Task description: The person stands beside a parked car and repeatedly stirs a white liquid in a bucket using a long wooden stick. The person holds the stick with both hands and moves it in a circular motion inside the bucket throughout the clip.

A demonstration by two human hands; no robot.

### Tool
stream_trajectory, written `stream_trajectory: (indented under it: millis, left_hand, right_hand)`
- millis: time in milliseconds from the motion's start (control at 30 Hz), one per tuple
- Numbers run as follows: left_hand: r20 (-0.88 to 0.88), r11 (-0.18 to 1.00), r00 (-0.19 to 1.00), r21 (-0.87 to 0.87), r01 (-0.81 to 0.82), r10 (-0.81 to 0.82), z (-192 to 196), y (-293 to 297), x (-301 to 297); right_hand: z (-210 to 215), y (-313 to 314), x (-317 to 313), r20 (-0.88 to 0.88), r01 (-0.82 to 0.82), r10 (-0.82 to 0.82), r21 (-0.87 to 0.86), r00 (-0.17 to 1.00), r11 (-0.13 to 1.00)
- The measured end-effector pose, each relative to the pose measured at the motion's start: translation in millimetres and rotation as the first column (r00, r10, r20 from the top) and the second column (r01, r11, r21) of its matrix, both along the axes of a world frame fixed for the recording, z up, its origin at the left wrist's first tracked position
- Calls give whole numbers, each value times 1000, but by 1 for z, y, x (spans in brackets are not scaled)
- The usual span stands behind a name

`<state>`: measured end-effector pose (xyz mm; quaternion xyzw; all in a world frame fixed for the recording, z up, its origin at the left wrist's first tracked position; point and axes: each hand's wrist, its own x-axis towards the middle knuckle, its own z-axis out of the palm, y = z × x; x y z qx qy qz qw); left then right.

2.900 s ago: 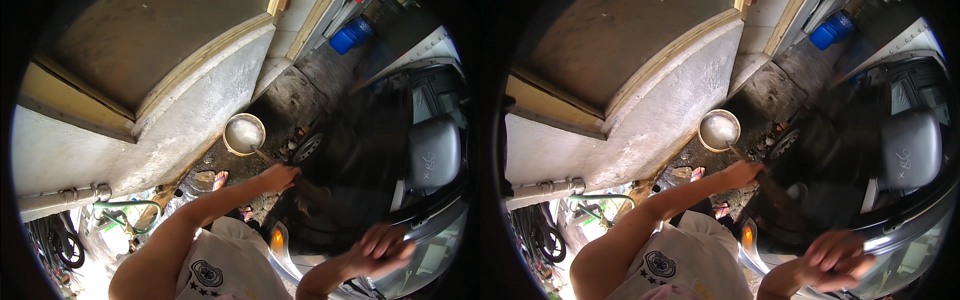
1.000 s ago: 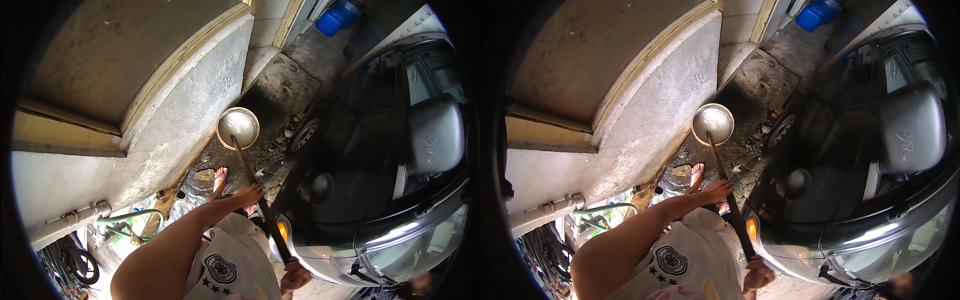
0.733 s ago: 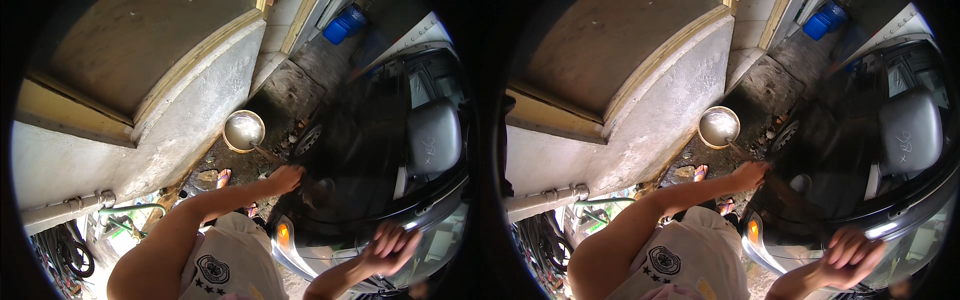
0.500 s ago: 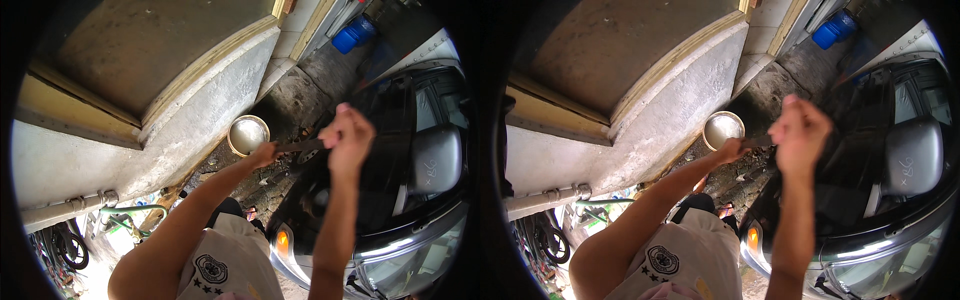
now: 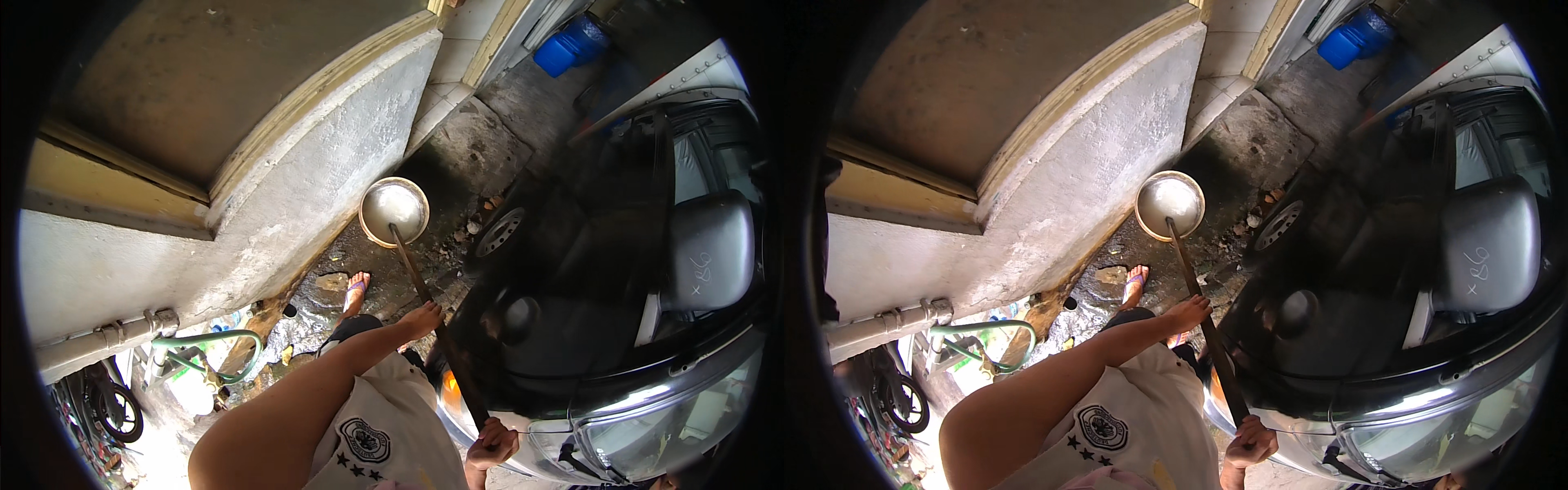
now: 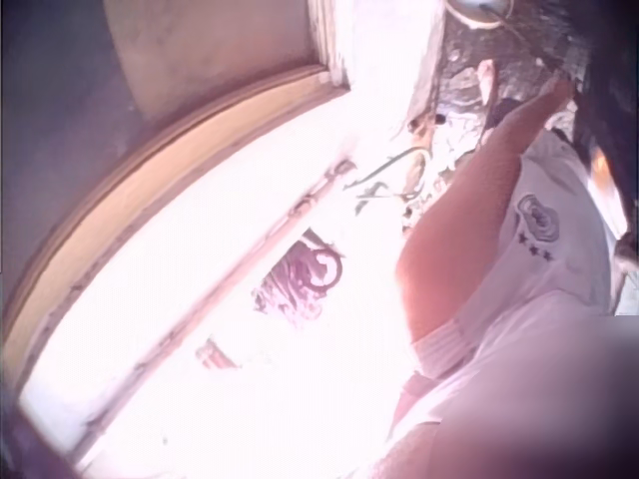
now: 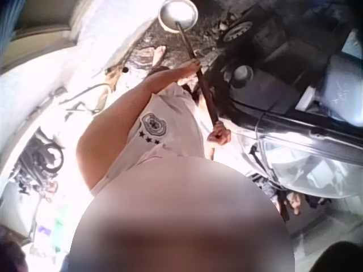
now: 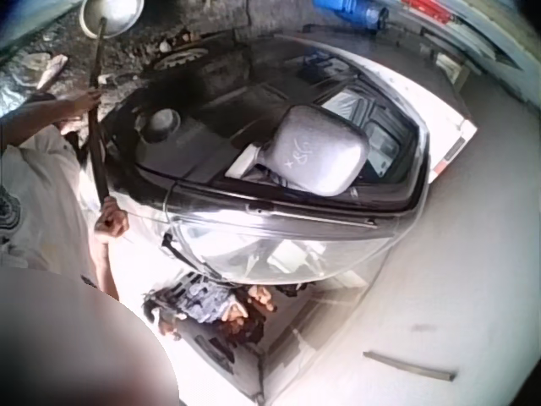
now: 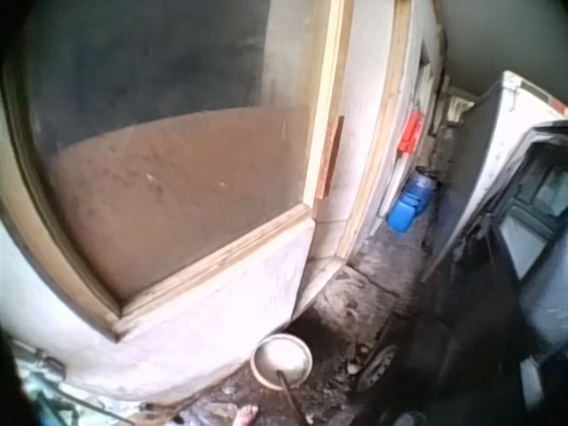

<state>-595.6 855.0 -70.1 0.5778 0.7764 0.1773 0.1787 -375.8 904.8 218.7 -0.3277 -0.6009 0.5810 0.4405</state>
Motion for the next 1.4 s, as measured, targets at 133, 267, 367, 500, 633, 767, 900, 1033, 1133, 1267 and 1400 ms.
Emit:
stream_trajectory:
  millis: [133, 267, 367, 500, 633, 767, 900, 1033, 1133, 1267, 1400]
  left_hand:
    - [9, 984, 984, 19, 177, -177, 45, 26, -15]
    - [115, 982, 990, 176, 61, -82, 127, 37, -64]
    - [177, 992, 983, 107, -72, 52, 149, 45, -129]
    - [322, 955, 924, 141, -261, 205, 122, 27, -207]
    - [334, 945, 906, 107, -310, 259, 85, -5, -194]
    - [324, 963, 926, 119, -243, 194, 46, -28, -109]
    - [76, 937, 976, 274, -215, 202, 13, -35, -32]
    - [7, 997, 1000, 75, -6, 5, 32, -10, -18]
    - [64, 979, 997, 203, 18, -31, 89, 15, -37]
    - [162, 980, 983, 165, -109, 82, 154, 31, -96]
    - [242, 941, 939, 176, -290, 244, 139, 20, -197]
  right_hand:
    - [31, 43, 9, -74, 160, -156, 58, 985, 985]
    - [143, 108, -92, -276, -39, 58, 74, 959, 997]
    - [184, 123, -224, -213, -117, 122, 38, 969, 992]
    - [150, 94, -360, -19, -179, 182, 89, 983, 980]
    - [117, 74, -328, -133, -352, 362, 91, 923, 931]
    - [75, 26, -190, -169, -344, 371, 170, 913, 923]
    - [32, -6, -66, -50, -275, 281, 101, 958, 956]
    - [34, 17, -24, 73, -190, 180, 166, 981, 968]
    - [102, 67, -53, -77, -57, 77, 238, 994, 970]
    - [200, 108, -178, -206, -324, 347, 136, 915, 936]
    - [188, 95, -341, -27, -201, 201, -4, 979, 980]
